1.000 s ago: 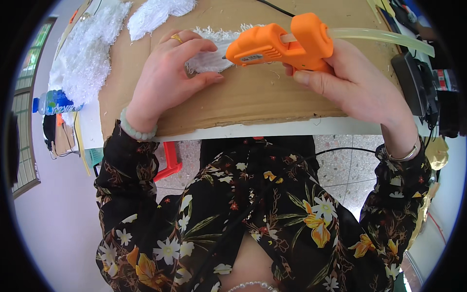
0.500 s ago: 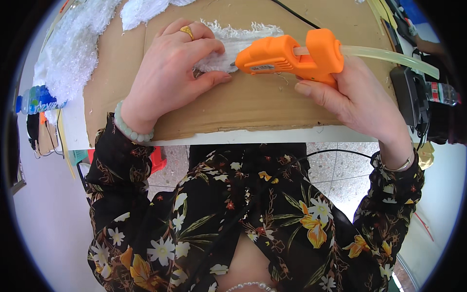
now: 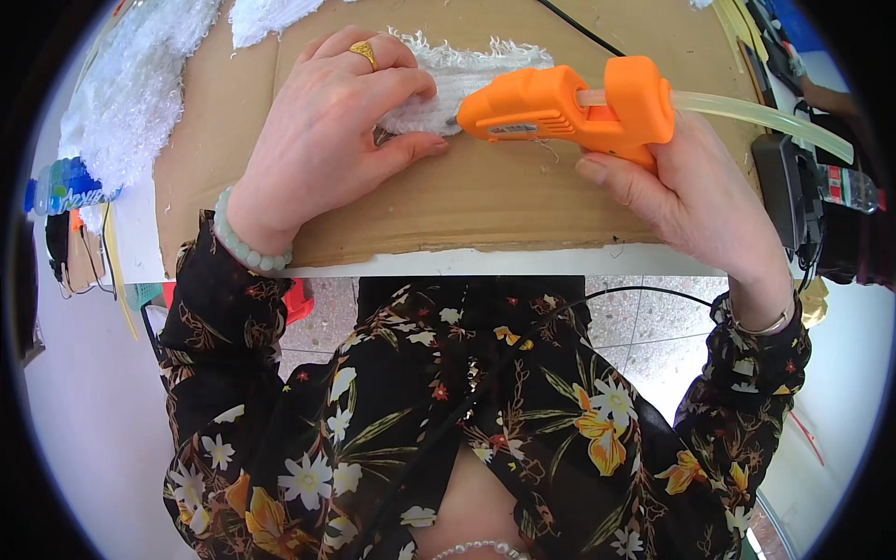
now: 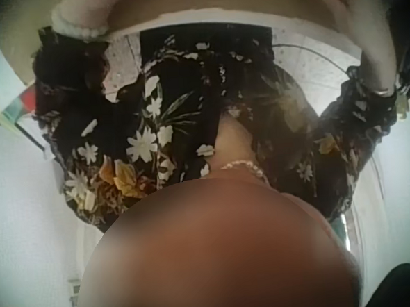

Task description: Apply hot glue to toy parts and attach white stuffing or fur materials.

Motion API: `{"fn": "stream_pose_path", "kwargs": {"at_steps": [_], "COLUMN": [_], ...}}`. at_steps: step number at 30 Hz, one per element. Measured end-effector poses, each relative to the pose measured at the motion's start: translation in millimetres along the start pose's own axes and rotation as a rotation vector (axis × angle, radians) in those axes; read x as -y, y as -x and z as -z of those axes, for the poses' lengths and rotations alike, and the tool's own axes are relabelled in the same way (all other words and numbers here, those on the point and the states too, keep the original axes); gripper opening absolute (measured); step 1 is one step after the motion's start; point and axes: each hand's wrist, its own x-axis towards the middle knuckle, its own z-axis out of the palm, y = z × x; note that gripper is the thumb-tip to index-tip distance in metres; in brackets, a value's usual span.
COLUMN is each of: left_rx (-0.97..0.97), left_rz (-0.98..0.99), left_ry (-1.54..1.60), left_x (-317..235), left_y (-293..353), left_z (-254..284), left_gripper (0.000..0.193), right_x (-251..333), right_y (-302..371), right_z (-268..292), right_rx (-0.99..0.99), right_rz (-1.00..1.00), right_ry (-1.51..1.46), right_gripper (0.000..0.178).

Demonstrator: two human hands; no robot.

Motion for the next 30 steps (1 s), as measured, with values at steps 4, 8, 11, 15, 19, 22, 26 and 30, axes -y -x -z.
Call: {"fn": "stream_pose_path", "kwargs": {"at_steps": [4,8,11,15,19,22,26,30], "left_rx": [0.010,-0.008,-0.013,-0.002,-0.075,-0.069,-0.063,-0.060], "left_rz": [0.000,0.023,0.015,0.024,-0.023,-0.019,-0.004,-0.027], "left_ry": [-0.017,-0.034,-0.023,-0.024,-0.029,-0.031,-0.036,-0.022], "left_x": [1.2,5.0,5.9,6.3,9.8,9.7,10.1,9.1], "left_y": [1.9,10.8,8.1,7.5,9.7,9.8,9.4,7.1], "left_z": [0.4,-0.5,-4.1,-5.5,-9.4,-8.1,-8.6,-9.5], "left_gripper": [0.029,0.030,0.029,0.029,0.026,0.025,0.026,0.030], "right_x": [2.8,4.4,-0.2,0.9,2.4,1.1,3.2,4.6], "right_y": [-1.0,-2.7,-2.7,-3.0,-4.0,-3.9,-4.7,-4.8], "right_z": [-0.2,0.8,1.6,1.5,1.1,2.1,1.1,2.8], "right_rx": [-0.004,0.018,-0.005,-0.031,-0.036,-0.038,-0.062,-0.044], "right_rz": [-0.037,-0.059,-0.046,-0.067,-0.074,-0.070,-0.057,-0.077], "right_ry": [0.012,0.022,0.052,0.032,0.068,0.092,0.090,0.052], "right_gripper": [0.025,0.024,0.025,0.026,0.027,0.027,0.026,0.024]}}
